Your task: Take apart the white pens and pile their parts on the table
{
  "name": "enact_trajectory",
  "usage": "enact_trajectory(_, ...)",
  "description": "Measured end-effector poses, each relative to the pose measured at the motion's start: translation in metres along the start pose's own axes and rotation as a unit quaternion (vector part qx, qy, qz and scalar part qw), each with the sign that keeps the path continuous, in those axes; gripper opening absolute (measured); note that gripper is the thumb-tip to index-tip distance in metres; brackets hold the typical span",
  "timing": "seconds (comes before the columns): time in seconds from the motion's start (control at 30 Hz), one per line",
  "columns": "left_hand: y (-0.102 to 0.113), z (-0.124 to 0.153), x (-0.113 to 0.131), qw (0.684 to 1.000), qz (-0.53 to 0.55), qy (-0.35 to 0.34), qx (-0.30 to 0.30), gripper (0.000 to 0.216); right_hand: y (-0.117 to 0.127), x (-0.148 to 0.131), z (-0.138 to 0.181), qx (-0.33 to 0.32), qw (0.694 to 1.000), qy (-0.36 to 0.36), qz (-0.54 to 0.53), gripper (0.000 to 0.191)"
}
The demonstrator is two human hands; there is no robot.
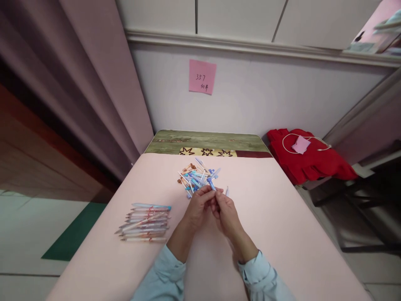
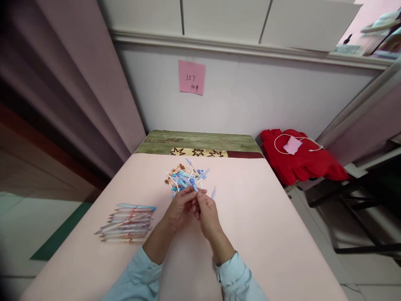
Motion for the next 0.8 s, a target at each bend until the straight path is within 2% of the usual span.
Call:
enact_trajectory(0.1, 0.010, -0.003, 0.008, 0.997, 0.059, -0.030, 0.047, 0.037, -0.003, 0.004, 0.003, 0.000, 0.999, -0.034, -0.008, 0.047)
enact_trajectory(0.2, 0.015, -0.004, 0.010, 0.990, 0.112, -0.043, 0.075, 0.035, -0.004, 0.006, 0.009, 0.011, 0.998, -0.037, 0.057, 0.049)
enact_trajectory(0.27, 0.015, -0.004, 0.006, 0.988, 0.130, -0.032, 0.083, 0.033, -0.004, 0.005, 0.011, 0.022, 0.992, -0.013, 0.120, 0.050)
enact_trajectory(0.37, 0.014, -0.002, -0.003, 0.986, 0.130, -0.008, 0.101, 0.034, -0.005, 0.000, 0.012, 0.031, 0.978, 0.058, 0.200, 0.050)
enact_trajectory(0.43, 0.014, 0.000, -0.004, 0.984, 0.135, -0.015, 0.114, 0.035, -0.007, -0.004, 0.013, 0.033, 0.959, 0.104, 0.261, 0.048)
enact_trajectory(0.57, 0.018, 0.002, -0.002, 0.976, 0.158, -0.032, 0.147, 0.040, -0.012, -0.008, 0.016, 0.028, 0.896, 0.178, 0.406, 0.042)
enact_trajectory(0.63, 0.022, 0.003, 0.000, 0.974, 0.149, -0.037, 0.169, 0.042, -0.016, -0.008, 0.018, 0.017, 0.872, 0.204, 0.446, 0.039)
enact_trajectory(0.8, 0.026, 0.007, 0.004, 0.972, 0.119, -0.056, 0.193, 0.044, -0.020, -0.006, 0.019, 0.000, 0.849, 0.222, 0.480, 0.038)
Point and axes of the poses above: each hand's wrist, its own z-axis away from the middle knuckle, its own y-axis out of the back of the hand, x = y × z, the point moved 9 cm from there along -z, towards the middle knuckle, and after that the axes turned 9 degrees about x, right-handed, at the moved point
